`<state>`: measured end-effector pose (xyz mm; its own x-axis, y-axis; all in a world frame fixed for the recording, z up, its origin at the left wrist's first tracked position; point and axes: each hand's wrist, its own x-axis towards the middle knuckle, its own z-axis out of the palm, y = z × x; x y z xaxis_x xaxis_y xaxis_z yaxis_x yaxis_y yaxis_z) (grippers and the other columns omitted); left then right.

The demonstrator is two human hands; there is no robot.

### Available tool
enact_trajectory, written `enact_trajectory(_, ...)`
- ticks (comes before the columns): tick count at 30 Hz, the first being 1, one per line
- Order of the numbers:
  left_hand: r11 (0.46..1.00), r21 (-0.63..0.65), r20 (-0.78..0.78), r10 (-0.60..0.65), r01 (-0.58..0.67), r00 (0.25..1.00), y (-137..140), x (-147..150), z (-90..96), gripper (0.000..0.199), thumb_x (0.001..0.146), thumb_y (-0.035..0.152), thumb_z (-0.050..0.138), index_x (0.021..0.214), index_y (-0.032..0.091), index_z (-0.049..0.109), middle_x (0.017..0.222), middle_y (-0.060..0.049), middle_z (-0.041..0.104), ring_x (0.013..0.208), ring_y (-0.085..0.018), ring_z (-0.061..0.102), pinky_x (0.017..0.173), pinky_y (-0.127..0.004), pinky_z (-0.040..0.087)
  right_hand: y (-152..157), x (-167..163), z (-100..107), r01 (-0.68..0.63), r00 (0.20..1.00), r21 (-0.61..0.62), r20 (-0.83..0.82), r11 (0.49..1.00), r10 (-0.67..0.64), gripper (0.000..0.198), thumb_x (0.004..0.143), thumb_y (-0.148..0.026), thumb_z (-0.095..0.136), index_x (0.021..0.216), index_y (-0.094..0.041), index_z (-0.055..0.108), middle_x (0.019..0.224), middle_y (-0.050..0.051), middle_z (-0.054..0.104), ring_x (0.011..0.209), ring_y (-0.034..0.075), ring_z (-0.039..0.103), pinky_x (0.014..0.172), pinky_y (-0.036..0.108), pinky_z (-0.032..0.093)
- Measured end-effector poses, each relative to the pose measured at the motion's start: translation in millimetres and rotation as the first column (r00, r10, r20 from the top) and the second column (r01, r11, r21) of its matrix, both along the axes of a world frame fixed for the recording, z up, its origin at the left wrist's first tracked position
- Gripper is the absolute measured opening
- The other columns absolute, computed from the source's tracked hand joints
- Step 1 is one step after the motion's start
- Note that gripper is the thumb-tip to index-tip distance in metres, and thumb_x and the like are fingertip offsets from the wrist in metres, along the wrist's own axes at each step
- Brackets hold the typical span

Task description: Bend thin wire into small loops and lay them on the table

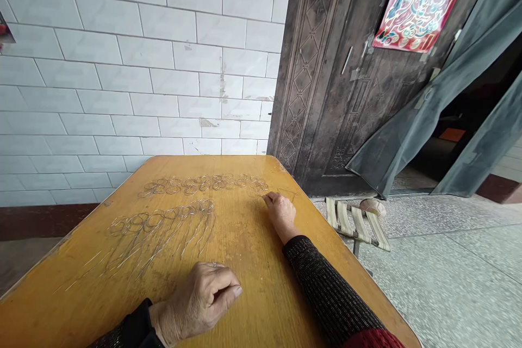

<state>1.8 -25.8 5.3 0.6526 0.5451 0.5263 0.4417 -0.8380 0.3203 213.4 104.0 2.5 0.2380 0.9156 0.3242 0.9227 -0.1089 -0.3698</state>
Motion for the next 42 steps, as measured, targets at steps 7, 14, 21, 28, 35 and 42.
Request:
enact_trajectory(7, 1.000, -0.026, -0.029, 0.001, -0.002, 1.000, 0, 0, 1.2, 0.020, 0.080, 0.017, 0.043, 0.061, 0.016, 0.049, 0.051, 0.000, 0.052, 0.048, -0.010, 0.047, 0.050, -0.022, 0.032, -1, 5, 4, -0.018, 0.999, -0.013, 0.049, 1.000, 0.018, 0.029, 0.083, -0.035, 0.043, 0.079, -0.022, 0.068, 0.090, 0.007, 0.066, 0.078, 0.020, 0.060, 0.056, 0.025, 0.032)
enact_trajectory(14, 0.998, -0.055, -0.058, 0.004, -0.007, 0.998, -1, -1, 2.8, 0.021, 0.081, 0.019, 0.042, 0.061, 0.017, 0.050, 0.053, -0.001, 0.053, 0.049, -0.011, 0.046, 0.050, -0.023, 0.031, -2, 8, 3, -0.027, 0.999, 0.041, -0.038, 0.999, 0.029, 0.025, 0.081, -0.033, 0.046, 0.077, -0.020, 0.067, 0.078, 0.009, 0.066, 0.071, 0.020, 0.059, 0.057, 0.026, 0.033)
enact_trajectory(21, 0.949, -0.314, 0.067, 0.045, -0.022, 0.997, -1, -2, 8.7, 0.024, 0.082, 0.024, 0.043, 0.060, 0.016, 0.051, 0.052, 0.001, 0.048, 0.049, -0.010, 0.041, 0.049, -0.024, 0.028, -8, 4, 8, -0.199, 0.937, 0.112, -0.271, 0.974, 0.222, 0.027, 0.082, -0.029, 0.038, 0.070, -0.014, 0.058, 0.058, 0.002, 0.058, 0.046, 0.011, 0.052, 0.049, 0.021, 0.037)
enact_trajectory(28, 0.574, -0.791, 0.533, 0.478, 0.211, 0.698, 16, -6, 9.9, 0.037, 0.081, 0.047, 0.044, 0.099, 0.015, 0.053, 0.079, -0.006, 0.059, 0.062, -0.011, 0.050, 0.053, -0.022, 0.040, -64, -23, 32, -0.569, 0.705, 0.214, -0.369, 0.794, 0.605, 0.022, 0.081, -0.032, 0.046, 0.071, -0.016, 0.057, 0.057, -0.002, 0.053, 0.042, 0.007, 0.047, 0.042, 0.018, 0.036)
enact_trajectory(35, 0.599, -0.770, 0.584, 0.520, 0.221, 0.623, 19, -7, 10.3, 0.030, 0.077, 0.038, 0.053, 0.090, 0.012, 0.056, 0.071, -0.004, 0.058, 0.057, -0.010, 0.049, 0.051, -0.022, 0.040, -96, -43, 31, -0.731, 0.474, 0.175, -0.564, 0.659, 0.676, 0.020, 0.079, -0.033, 0.052, 0.072, -0.015, 0.055, 0.058, -0.003, 0.051, 0.042, 0.005, 0.043, 0.042, 0.018, 0.035)
enact_trajectory(42, 0.579, -0.787, 0.554, 0.508, 0.215, 0.659, 18, -7, 13.3, 0.028, 0.078, 0.036, 0.053, 0.090, 0.011, 0.058, 0.074, -0.005, 0.061, 0.060, -0.011, 0.055, 0.054, -0.024, 0.044, -90, -38, 27, -0.845, 0.201, 0.078, -0.871, 0.530, 0.449, 0.032, 0.073, -0.041, 0.060, 0.088, -0.014, 0.056, 0.066, 0.000, 0.061, 0.042, 0.004, 0.046, 0.041, 0.017, 0.038)
